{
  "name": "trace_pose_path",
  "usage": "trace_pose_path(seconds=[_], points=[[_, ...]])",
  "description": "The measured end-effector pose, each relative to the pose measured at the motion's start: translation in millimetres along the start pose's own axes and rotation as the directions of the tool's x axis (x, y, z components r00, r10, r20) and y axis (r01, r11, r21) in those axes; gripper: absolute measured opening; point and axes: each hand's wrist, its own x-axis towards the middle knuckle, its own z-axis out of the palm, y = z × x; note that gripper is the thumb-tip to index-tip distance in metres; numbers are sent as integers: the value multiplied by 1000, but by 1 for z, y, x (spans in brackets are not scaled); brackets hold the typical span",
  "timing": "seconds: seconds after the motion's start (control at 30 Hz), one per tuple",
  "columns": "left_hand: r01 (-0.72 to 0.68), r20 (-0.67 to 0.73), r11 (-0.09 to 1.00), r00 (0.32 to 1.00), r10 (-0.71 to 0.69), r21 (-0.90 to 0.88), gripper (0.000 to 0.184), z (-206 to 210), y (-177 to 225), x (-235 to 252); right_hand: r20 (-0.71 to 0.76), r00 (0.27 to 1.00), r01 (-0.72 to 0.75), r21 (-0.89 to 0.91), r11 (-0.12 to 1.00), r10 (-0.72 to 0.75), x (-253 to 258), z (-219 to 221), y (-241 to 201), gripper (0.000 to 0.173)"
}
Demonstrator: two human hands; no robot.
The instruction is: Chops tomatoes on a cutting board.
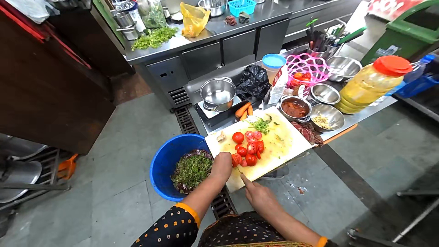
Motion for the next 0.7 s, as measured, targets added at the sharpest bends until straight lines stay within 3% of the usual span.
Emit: trace_pose_path(seconds=[0.13, 0.27, 0.37, 0.43, 0.57, 0.7], points=[[-9, -12, 1000, 1000, 9, -22, 10, 2, 0, 1, 52, 999, -12, -13, 1000, 13, 45, 1, -11, 54], [11, -22, 998, 1000, -12, -60, 16, 6, -4, 1, 97, 995, -29, -21, 999, 31, 17, 15, 7, 55], [39, -32, 996, 999, -42, -78, 15, 5, -4, 3, 33, 999, -6, 7, 1000, 6, -6, 7, 9, 53], [48, -32, 997, 998, -50, -65, 10, 7, -4, 1, -2, 1000, 17, 14, 1000, -17, 4, 1, -2, 52], [38, -33, 997, 999, -40, -69, 12, 8, -5, 2, 79, 997, 4, 4, 1000, -5, 46, 6, -9, 55], [32, -67, 994, 997, -39, -107, 14, 14, -14, 3, 115, 993, -12, -1, 1000, 12, 10, 15, 5, 55]])
